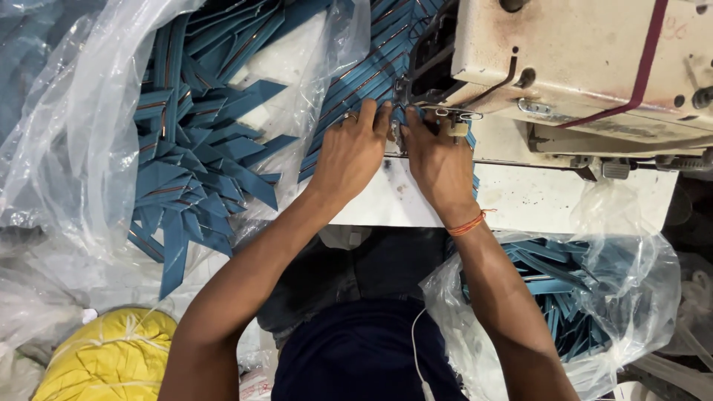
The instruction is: Sewing small fabric components for shoes using an industrial sewing machine.
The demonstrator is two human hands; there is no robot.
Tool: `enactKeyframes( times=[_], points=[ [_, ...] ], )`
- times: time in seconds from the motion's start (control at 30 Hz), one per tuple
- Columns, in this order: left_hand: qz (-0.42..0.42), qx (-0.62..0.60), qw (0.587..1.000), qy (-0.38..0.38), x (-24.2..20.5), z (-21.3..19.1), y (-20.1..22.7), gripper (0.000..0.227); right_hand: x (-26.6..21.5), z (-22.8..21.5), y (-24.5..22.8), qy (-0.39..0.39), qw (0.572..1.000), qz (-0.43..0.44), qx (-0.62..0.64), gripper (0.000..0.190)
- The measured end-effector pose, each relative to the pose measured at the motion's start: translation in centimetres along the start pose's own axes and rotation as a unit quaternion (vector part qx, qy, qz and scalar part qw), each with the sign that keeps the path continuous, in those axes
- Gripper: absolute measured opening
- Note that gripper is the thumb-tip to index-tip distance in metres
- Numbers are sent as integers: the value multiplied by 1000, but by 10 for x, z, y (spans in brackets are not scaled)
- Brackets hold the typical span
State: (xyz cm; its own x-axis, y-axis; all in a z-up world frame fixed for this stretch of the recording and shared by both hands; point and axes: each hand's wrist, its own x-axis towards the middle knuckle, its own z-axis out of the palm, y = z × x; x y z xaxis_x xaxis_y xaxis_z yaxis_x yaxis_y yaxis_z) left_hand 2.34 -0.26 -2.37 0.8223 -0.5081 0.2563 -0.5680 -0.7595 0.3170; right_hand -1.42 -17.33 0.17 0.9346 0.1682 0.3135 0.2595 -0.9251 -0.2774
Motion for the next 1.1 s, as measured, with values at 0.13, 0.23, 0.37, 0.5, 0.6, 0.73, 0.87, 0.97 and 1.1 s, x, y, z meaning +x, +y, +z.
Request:
enactKeyframes(
  times=[0.13,0.23,0.37,0.5,0.6,0.73,0.87,0.97,1.1],
  points=[
    [-4,3,1000,10,4,-1,-1,40,1,4,2,-4,1000,9,4,29],
    [-5,14,1000,0,8,0,-2,41,5,5,3,4,1000,12,11,27],
    [-4,6,1000,23,12,7,-3,41,8,6,5,3,999,26,20,22],
    [-12,20,1000,18,19,7,-4,43,11,11,12,-2,999,25,23,18],
    [-26,6,1000,-1,16,2,-5,47,5,10,19,-45,997,70,-4,14],
    [-97,-97,989,56,-10,-31,-26,38,-31,-71,41,39,999,-1,20,28],
    [-141,96,981,95,-52,-71,-83,29,-117,-149,86,-89,970,219,53,16],
    [-113,162,978,60,-67,-69,-102,30,-168,-156,103,-191,929,312,58,17],
    [-112,150,981,45,-67,-67,-106,23,-206,-112,105,-222,950,220,13,28]
  ],
)
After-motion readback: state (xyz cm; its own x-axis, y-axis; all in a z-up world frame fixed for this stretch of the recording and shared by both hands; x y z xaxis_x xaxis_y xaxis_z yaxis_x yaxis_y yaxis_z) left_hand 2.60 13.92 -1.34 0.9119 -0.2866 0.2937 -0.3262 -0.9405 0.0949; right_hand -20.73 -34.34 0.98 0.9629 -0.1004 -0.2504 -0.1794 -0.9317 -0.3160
